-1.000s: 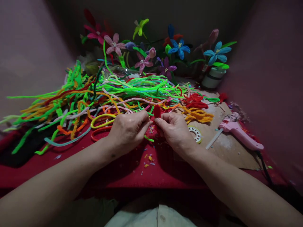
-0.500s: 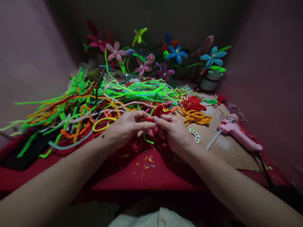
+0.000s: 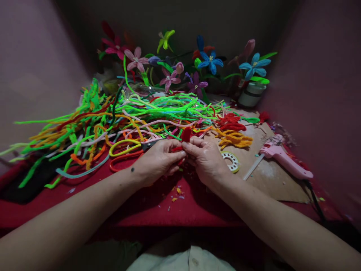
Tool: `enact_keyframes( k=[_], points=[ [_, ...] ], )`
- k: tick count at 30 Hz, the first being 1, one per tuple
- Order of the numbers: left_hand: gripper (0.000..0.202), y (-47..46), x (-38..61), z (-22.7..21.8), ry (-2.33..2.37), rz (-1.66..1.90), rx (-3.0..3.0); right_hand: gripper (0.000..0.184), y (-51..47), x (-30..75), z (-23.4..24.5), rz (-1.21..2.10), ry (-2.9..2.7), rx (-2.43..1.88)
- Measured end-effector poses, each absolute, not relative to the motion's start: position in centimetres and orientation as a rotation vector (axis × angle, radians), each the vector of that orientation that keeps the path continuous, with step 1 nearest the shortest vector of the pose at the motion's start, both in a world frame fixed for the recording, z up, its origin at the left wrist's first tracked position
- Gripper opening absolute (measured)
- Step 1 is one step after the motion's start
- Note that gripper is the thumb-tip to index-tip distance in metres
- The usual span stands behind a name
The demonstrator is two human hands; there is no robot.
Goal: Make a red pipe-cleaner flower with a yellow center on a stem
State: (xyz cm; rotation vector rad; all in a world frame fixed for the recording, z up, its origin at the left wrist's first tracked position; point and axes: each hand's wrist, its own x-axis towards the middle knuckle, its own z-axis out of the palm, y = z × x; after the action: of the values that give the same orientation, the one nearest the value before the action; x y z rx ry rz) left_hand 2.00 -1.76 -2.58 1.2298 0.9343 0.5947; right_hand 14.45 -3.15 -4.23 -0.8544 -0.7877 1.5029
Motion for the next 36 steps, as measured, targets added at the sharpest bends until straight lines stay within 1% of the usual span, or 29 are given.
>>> enact_keyframes(
  k=[3,6,8,10,11,13,15,20,26,30,36],
  points=[
    [0.003,-2.3,2.5,-2.1,1.077,0.612,1.338,0.029,-3.2,14.4,-4.5,1.482,-0.782,-0.868],
    [0.003,-2.2,2.4,-1.9,1.034,0.526,1.398,0.027,-3.0,14.6,-4.7,1.476,-0.804,-0.901],
    [0.012,-1.9,2.0,-1.7,0.990,0.505,1.483,0.028,-2.9,14.9,-4.6,1.454,-0.827,-0.937],
    [0.025,-1.5,1.6,-1.5,0.997,0.612,1.558,0.027,-2.8,15.0,-4.5,1.445,-0.850,-0.972],
    [0.026,-1.3,1.4,-1.4,1.016,0.681,1.569,0.027,-2.7,15.1,-4.4,1.455,-0.865,-0.984],
    [0.020,-1.0,1.2,-1.3,1.058,0.762,1.541,0.026,-2.8,15.0,-4.3,1.492,-0.894,-0.993],
    [0.015,-0.8,1.0,-1.4,1.078,0.769,1.486,0.026,-2.9,15.0,-4.3,1.522,-0.941,-1.001],
    [0.011,-0.6,0.9,-2.0,1.052,0.844,1.350,0.025,-3.1,15.2,-4.2,1.494,-1.090,-1.055],
    [0.012,-0.4,1.0,-2.2,1.056,0.865,1.254,0.022,-3.3,15.2,-3.4,1.388,-1.190,-1.203],
    [0.012,-0.4,1.1,-2.3,1.077,0.856,1.240,0.012,-3.2,15.2,-3.4,1.363,-1.073,-1.229],
    [0.011,-0.8,1.3,-1.9,1.043,0.837,1.276,0.015,-3.1,15.3,-3.3,1.325,-1.097,-1.276]
  ],
)
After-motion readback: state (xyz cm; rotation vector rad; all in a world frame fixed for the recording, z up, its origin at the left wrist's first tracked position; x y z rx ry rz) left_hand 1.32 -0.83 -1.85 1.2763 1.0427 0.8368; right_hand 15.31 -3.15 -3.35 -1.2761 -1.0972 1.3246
